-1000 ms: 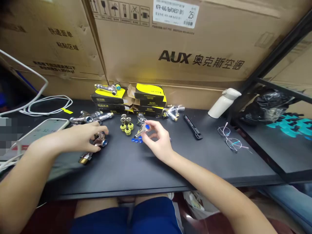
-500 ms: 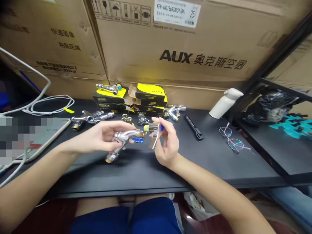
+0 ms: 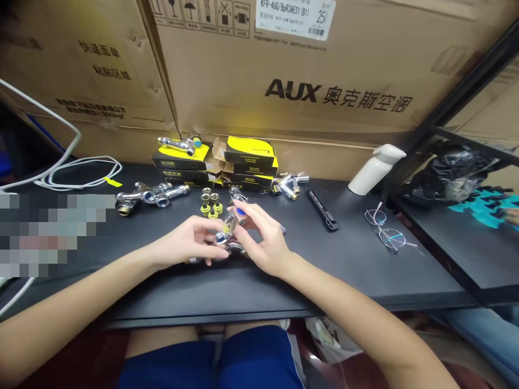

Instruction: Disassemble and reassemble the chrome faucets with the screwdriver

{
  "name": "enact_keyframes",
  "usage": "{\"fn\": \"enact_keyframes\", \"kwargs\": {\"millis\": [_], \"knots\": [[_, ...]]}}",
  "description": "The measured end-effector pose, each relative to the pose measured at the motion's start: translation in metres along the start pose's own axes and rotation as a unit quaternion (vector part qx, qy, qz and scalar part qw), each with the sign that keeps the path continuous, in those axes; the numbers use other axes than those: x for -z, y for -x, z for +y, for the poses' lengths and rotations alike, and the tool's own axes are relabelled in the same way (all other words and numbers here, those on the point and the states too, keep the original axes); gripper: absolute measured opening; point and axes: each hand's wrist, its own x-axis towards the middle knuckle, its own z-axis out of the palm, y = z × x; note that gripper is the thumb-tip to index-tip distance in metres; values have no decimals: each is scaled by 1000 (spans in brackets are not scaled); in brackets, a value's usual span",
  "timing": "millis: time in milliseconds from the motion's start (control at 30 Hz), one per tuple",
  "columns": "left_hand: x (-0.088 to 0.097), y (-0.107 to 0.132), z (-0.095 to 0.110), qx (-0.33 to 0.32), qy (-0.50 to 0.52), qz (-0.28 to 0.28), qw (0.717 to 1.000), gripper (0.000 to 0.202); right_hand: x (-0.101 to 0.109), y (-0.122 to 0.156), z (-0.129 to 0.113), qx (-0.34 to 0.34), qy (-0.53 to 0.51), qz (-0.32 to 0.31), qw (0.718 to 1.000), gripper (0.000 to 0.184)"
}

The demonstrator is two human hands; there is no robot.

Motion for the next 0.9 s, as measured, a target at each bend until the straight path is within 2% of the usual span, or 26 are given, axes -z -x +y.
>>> {"fn": "enact_keyframes", "kwargs": {"millis": [200,433,533,667,900], "knots": [[-1,0,0,-7,7,70,997,42,2,-3,-1,6,-10,5,1000,45],[0,3,5,-11,-88,56,994,31,3,-4,-2,-14,-8,-42,999,44],[-1,2,3,-28,-66,60,996,29,1,-4,-2,-28,-22,-41,999,44],[-3,0,0,-57,1,96,994,44,1,-5,-2,-75,-59,-16,995,44],[-2,-1,2,-53,-9,168,984,50,3,-9,-5,-135,-152,6,979,40]]}}
